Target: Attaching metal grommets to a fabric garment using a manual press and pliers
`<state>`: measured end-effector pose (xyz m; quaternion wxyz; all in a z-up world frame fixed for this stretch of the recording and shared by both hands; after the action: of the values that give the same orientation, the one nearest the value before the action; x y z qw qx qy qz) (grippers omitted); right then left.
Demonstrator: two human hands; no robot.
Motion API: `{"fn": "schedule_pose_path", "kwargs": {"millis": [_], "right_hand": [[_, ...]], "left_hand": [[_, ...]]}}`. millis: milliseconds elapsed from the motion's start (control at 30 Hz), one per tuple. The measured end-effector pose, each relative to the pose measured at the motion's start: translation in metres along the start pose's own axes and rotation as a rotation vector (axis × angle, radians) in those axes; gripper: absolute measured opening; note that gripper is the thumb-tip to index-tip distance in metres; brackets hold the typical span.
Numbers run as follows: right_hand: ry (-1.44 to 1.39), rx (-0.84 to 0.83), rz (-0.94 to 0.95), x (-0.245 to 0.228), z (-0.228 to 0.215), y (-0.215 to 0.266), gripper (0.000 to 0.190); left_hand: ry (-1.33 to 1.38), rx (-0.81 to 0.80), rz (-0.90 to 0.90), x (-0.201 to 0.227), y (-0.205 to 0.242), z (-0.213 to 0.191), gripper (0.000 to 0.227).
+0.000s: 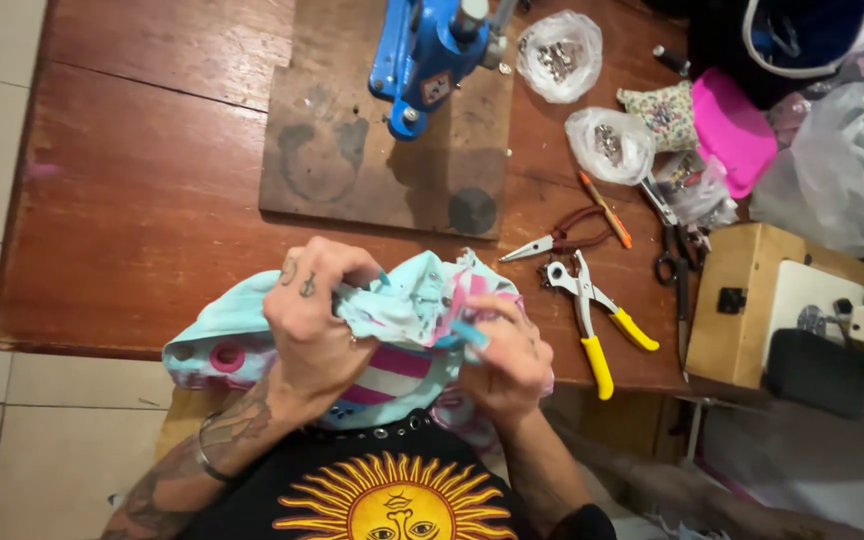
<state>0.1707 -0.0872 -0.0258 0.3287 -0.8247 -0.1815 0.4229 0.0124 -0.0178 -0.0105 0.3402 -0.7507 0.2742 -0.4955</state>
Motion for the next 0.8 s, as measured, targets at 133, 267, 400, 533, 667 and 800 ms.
{"fn": "schedule_pose_path", "kwargs": {"millis": [133, 267, 400, 533, 667, 800], "right_hand": [[-0.273, 0.319, 0.164, -0.002, 0.011, -0.02, 0.022], [-0.165, 0.34, 0.231, -0.002, 0.001, -0.037, 0.014], [-0.135, 0.264, 0.191, -0.006, 0.0, -0.05, 0.012], [0.021, 0.203, 0.126, -0.01, -0.001, -0.056, 0.006], [0.034, 0.083, 0.1, -0.016, 0.005, -0.062, 0.004], [-0.056, -0.018, 0.183, -0.013, 0.008, -0.062, 0.004]], "left_hand": [[0.149, -0.054, -0.251, 0.01, -0.013, -0.005, 0.018], [0.288, -0.063, -0.359, 0.006, -0.011, -0.005, 0.019], [0.221, -0.008, -0.204, 0.005, -0.007, -0.008, 0.016], [0.07, 0.048, 0.054, 0.008, -0.001, -0.008, 0.005], [0.016, 0.071, 0.139, 0.008, -0.003, -0.01, 0.008], [-0.048, 0.1, 0.278, 0.01, -0.005, -0.016, 0.022]]}}
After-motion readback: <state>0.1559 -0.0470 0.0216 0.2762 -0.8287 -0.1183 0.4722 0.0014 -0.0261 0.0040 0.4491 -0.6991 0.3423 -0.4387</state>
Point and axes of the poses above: each hand's wrist, its own y-axis away from the middle knuckle, its own z-axis out of the palm, x = y × z, the point moved 2 cm from there along -y, towards the middle knuckle, and after that the axes turned 5 degrees about z, right-handed, at the moved point
